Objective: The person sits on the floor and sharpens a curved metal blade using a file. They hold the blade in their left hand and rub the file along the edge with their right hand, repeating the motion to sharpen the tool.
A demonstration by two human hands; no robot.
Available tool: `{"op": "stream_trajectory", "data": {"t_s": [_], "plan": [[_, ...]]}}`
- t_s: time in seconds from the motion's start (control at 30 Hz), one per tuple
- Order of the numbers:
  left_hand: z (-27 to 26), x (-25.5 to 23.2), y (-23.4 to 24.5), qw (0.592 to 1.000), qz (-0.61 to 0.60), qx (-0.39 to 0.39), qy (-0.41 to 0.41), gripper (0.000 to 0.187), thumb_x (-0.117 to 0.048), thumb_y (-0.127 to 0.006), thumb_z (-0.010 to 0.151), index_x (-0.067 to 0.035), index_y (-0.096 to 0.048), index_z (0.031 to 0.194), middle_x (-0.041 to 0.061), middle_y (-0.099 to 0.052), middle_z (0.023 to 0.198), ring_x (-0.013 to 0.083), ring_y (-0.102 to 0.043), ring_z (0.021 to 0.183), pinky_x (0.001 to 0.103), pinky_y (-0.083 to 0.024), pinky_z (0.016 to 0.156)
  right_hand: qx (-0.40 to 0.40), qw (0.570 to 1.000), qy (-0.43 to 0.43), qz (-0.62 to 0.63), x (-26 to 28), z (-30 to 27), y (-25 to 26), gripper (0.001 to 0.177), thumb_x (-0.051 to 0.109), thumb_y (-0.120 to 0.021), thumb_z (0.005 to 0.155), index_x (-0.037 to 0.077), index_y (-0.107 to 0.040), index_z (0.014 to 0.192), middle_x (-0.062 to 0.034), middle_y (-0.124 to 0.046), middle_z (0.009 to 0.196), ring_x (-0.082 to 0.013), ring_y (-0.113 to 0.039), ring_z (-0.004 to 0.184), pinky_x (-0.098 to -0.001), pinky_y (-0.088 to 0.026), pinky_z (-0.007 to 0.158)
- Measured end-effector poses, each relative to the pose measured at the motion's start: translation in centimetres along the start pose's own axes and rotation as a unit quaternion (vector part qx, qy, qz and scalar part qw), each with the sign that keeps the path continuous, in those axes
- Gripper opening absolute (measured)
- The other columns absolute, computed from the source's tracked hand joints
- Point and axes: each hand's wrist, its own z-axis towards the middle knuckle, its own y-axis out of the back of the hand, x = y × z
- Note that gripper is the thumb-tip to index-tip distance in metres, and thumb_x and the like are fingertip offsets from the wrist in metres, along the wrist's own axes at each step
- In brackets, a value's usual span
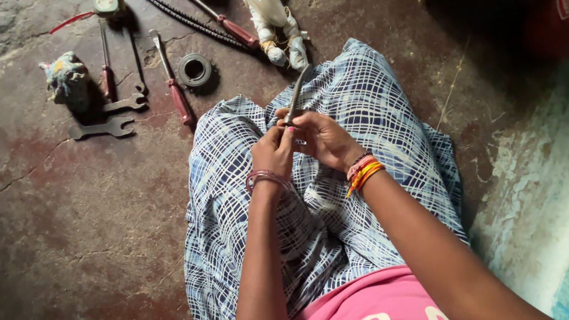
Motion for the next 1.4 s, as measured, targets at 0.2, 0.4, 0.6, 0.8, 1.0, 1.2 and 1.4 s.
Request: {"op": "stream_trajectory", "data": {"t_s": [0.2, 0.4, 0.6, 0.8, 1.0, 1.2, 1.4], "plan": [[0.0, 0.0, 0.0, 1.0, -0.025, -0.013, 0.002, 0.031, -0.029, -0.066, 0.097, 0.001, -0.072, 0.1, 0.015, -0.074, 0.075, 0.0208, -0.071, 0.065, 0.035, -0.054, 0.061, 0.017, 1.0, 0.023, 0.008, -0.4, 0.8, 0.7, 0.031, 0.015, -0.066, 0.097, 0.002, -0.066, 0.126, -0.0093, -0.073, 0.113, -0.0191, -0.069, 0.106, -0.0431, -0.055, 0.101], [0.4, 0.7, -0.3, 0.999, -0.029, -0.026, 0.006, 0.029, -0.028, -0.066, 0.097, 0.0, -0.073, 0.097, 0.015, -0.075, 0.076, 0.0208, -0.073, 0.066, 0.034, -0.055, 0.061, 0.007, 1.0, 0.019, 0.012, -0.7, 1.3, 1.4, 0.028, 0.014, -0.069, 0.097, 0.002, -0.068, 0.122, -0.0088, -0.074, 0.109, -0.0192, -0.071, 0.101, -0.0411, -0.058, 0.098], [-0.1, 0.2, -0.2, 0.999, -0.009, -0.037, -0.006, 0.027, -0.026, -0.064, 0.096, -0.001, -0.073, 0.101, 0.017, -0.075, 0.077, 0.0234, -0.074, 0.066, 0.036, -0.055, 0.061, -0.011, 0.999, 0.025, 0.018, -1.5, 2.1, 2.5, 0.022, 0.013, -0.07, 0.099, 0.003, -0.068, 0.119, -0.0078, -0.075, 0.106, -0.0183, -0.073, 0.098, -0.0409, -0.06, 0.093], [0.2, 0.6, -0.5, 0.998, -0.017, -0.045, -0.027, 0.026, -0.027, -0.065, 0.095, -0.003, -0.074, 0.098, 0.016, -0.076, 0.08, 0.0256, -0.078, 0.071, 0.037, -0.059, 0.064, 0.023, 1.0, 0.015, 0.016, -0.8, 0.7, 1.1, 0.037, 0.026, -0.062, 0.102, 0.004, -0.064, 0.132, -0.0076, -0.073, 0.118, -0.0166, -0.07, 0.108, -0.0429, -0.057, 0.097], [-0.3, 0.0, -0.2, 0.998, 0.03, -0.034, -0.035, 0.028, -0.028, -0.066, 0.095, -0.002, -0.074, 0.099, 0.019, -0.075, 0.082, 0.0298, -0.076, 0.074, 0.04, -0.057, 0.065, 0.029, 0.999, 0.039, -0.007, 0.0, -0.1, 0.0, 0.038, 0.017, -0.061, 0.1, 0.005, -0.062, 0.136, -0.0117, -0.071, 0.129, -0.0202, -0.068, 0.119, -0.04, -0.056, 0.104], [-0.9, -1.1, 0.1, 0.999, 0.026, -0.017, -0.012, 0.029, -0.028, -0.065, 0.095, -0.001, -0.073, 0.102, 0.019, -0.074, 0.081, 0.0293, -0.074, 0.07, 0.04, -0.057, 0.064, -0.015, 0.999, 0.046, -0.024, -0.7, 0.3, 1.3, 0.036, 0.011, -0.067, 0.099, 0.006, -0.061, 0.134, -0.0122, -0.072, 0.118, -0.0199, -0.071, 0.107, -0.0417, -0.061, 0.094], [-0.9, -1.0, 0.1, 1.0, 0.008, -0.02, -0.007, 0.028, -0.027, -0.065, 0.095, -0.001, -0.073, 0.101, 0.018, -0.074, 0.08, 0.0283, -0.074, 0.069, 0.039, -0.056, 0.063, -0.003, 0.999, 0.045, 0.019, -0.3, -0.4, 0.4, 0.04, 0.014, -0.068, 0.094, 0.011, -0.054, 0.132, -0.011, -0.074, 0.12, -0.0188, -0.071, 0.105, -0.0423, -0.059, 0.093]]}}
